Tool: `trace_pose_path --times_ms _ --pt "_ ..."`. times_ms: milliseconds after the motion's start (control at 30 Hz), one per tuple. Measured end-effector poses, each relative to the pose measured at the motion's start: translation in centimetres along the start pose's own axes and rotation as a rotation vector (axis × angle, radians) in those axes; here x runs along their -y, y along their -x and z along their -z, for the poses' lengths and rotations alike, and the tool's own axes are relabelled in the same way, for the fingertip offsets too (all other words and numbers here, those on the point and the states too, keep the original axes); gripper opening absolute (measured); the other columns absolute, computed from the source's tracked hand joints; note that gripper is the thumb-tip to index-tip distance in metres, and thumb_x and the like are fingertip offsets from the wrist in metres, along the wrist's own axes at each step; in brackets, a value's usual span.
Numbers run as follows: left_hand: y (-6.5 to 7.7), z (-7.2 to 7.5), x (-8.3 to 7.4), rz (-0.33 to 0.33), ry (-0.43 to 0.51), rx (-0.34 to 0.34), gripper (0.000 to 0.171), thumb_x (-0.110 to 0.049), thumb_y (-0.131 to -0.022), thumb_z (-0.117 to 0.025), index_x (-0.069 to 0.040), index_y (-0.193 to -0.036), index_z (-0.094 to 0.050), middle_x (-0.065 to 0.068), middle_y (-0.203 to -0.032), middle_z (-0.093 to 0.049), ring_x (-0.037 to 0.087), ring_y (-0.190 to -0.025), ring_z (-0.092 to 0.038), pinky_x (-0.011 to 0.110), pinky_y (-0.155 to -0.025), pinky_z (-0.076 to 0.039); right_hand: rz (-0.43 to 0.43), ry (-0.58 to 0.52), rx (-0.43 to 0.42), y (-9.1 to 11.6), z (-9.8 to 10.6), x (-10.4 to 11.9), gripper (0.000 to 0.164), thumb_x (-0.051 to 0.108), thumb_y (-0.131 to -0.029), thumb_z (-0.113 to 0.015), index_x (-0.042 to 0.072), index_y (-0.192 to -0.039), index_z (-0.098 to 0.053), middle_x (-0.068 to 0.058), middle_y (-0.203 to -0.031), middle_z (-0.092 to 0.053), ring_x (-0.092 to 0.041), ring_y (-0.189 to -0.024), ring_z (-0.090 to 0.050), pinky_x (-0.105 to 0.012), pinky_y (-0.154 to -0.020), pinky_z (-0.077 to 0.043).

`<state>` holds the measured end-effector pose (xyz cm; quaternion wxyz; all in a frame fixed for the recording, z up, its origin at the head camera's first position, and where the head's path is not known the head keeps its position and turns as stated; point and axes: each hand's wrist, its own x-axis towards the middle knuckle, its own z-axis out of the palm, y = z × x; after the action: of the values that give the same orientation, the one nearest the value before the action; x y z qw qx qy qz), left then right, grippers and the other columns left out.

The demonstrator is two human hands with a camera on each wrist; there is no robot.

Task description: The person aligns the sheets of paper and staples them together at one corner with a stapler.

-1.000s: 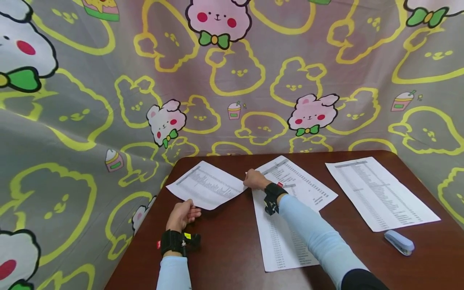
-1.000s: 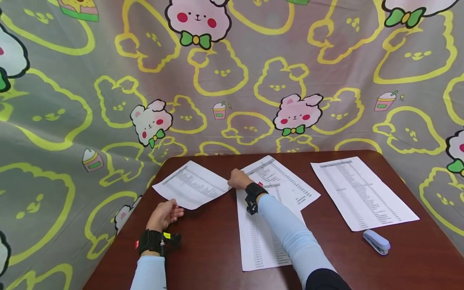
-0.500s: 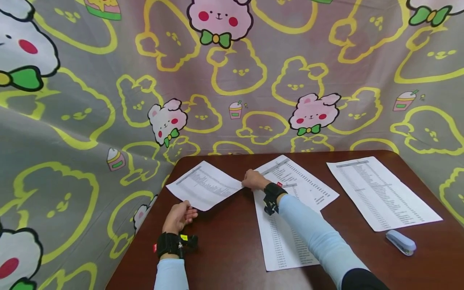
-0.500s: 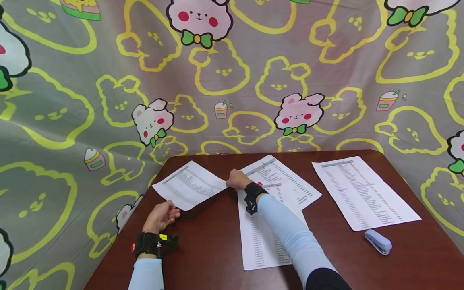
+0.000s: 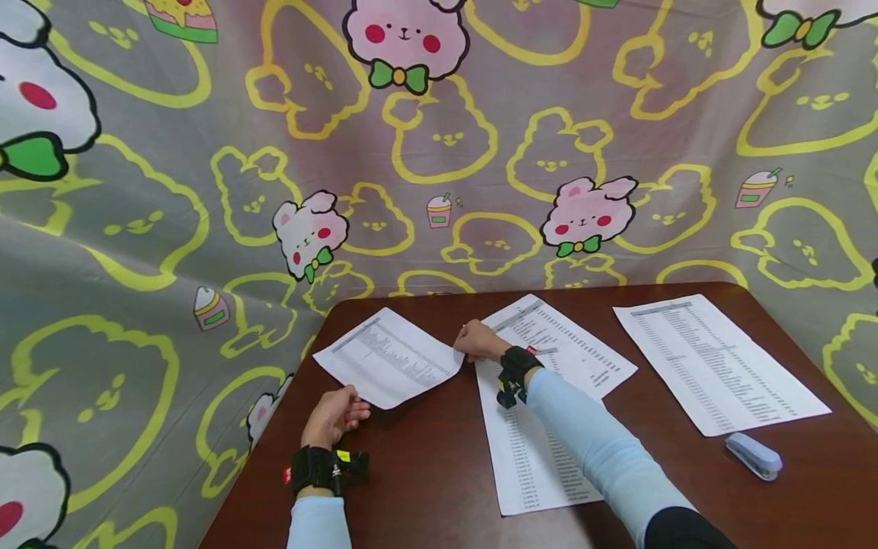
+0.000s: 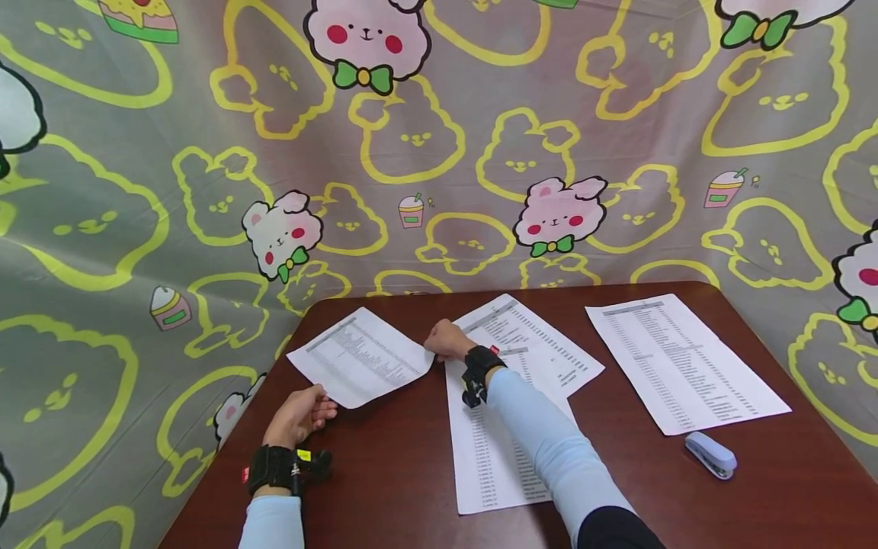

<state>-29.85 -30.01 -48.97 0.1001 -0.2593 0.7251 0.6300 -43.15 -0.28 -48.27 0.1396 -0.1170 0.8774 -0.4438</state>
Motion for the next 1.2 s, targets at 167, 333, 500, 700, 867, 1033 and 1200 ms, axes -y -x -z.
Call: trace_pose_path --times_ms 167,333,500,700,867,1033,1200 --pt "-0.1 -0.2 -0.1 0.0 -0.002 0.027 0.018 -0.015 -0.091 -0.045 -0.001 -0.093 -0.056 0.001 -0.066 -0.067 0.008 -0.053 -0.065 0.02 -0.048 -0.043 -0.025 0.001 0.019 0.2 0.1 0.4 0.014 0.012 -0.088 -0.065 0.001 -0.091 -0.073 -0.008 -0.067 -0.065 -0.012 -0.045 -0.054 -0.023 -0.041 -0.036" --pt "-0.2 -0.5 -0.2 0.002 0.009 0.037 0.019 -0.016 -0.092 -0.045 0.0 -0.095 -0.055 0.001 -0.065 -0.065 0.008 -0.053 -0.064 0.02 -0.047 -0.043 -0.029 0.035 0.034 0.3 0.2 0.5 0.013 0.011 -0.09 -0.064 0.002 -0.09 -0.073 -0.005 -0.06 -0.06 -0.013 -0.043 -0.05 -0.024 -0.04 -0.035" --pt "-0.1 -0.6 -0.3 -0.009 -0.027 0.03 0.021 -0.016 -0.092 -0.044 0.001 -0.096 -0.054 0.002 -0.066 -0.065 0.009 -0.054 -0.064 0.022 -0.048 -0.044 -0.008 0.072 0.045 0.6 0.4 0.6 0.011 0.01 -0.09 -0.062 0.004 -0.085 -0.07 -0.003 -0.061 -0.058 -0.013 -0.044 -0.05 -0.024 -0.04 -0.035" --pt "0.4 -0.2 -1.2 -0.074 -0.111 0.03 0.024 -0.018 -0.094 -0.042 0.002 -0.1 -0.053 0.002 -0.068 -0.063 0.011 -0.057 -0.063 0.024 -0.05 -0.045 0.094 0.154 0.022 1.6 1.3 1.5 0.011 0.009 -0.088 -0.06 0.007 -0.081 -0.069 -0.002 -0.064 -0.06 -0.015 -0.047 -0.054 -0.024 -0.04 -0.033" --pt "0.4 0.0 -2.2 -0.115 -0.14 0.032 0.023 -0.018 -0.093 -0.044 0.002 -0.098 -0.055 0.002 -0.068 -0.063 0.012 -0.058 -0.063 0.024 -0.05 -0.044 0.126 0.181 0.027 2.7 2.7 2.5 0.011 0.011 -0.088 -0.062 0.009 -0.079 -0.068 -0.002 -0.06 -0.058 -0.021 -0.051 -0.058 -0.024 -0.041 -0.033" --pt "0.7 0.0 -2.7 -0.148 -0.157 0.039 0.025 -0.017 -0.092 -0.044 0.002 -0.099 -0.058 0.001 -0.068 -0.063 0.012 -0.057 -0.062 0.024 -0.049 -0.043 0.165 0.175 0.043 3.9 3.8 2.7 0.011 0.01 -0.088 -0.063 0.009 -0.079 -0.069 -0.001 -0.061 -0.059 -0.018 -0.049 -0.057 -0.022 -0.042 -0.034" --pt "1.2 -0.1 -3.6 -0.191 -0.167 0.047 0.025 -0.016 -0.093 -0.044 0.002 -0.1 -0.061 0.0 -0.069 -0.063 0.013 -0.06 -0.063 0.024 -0.05 -0.043 0.188 0.118 0.046 4.8 4.6 2.8 0.011 0.009 -0.088 -0.064 0.008 -0.077 -0.068 0.001 -0.063 -0.057 -0.014 -0.046 -0.055 -0.021 -0.042 -0.034"
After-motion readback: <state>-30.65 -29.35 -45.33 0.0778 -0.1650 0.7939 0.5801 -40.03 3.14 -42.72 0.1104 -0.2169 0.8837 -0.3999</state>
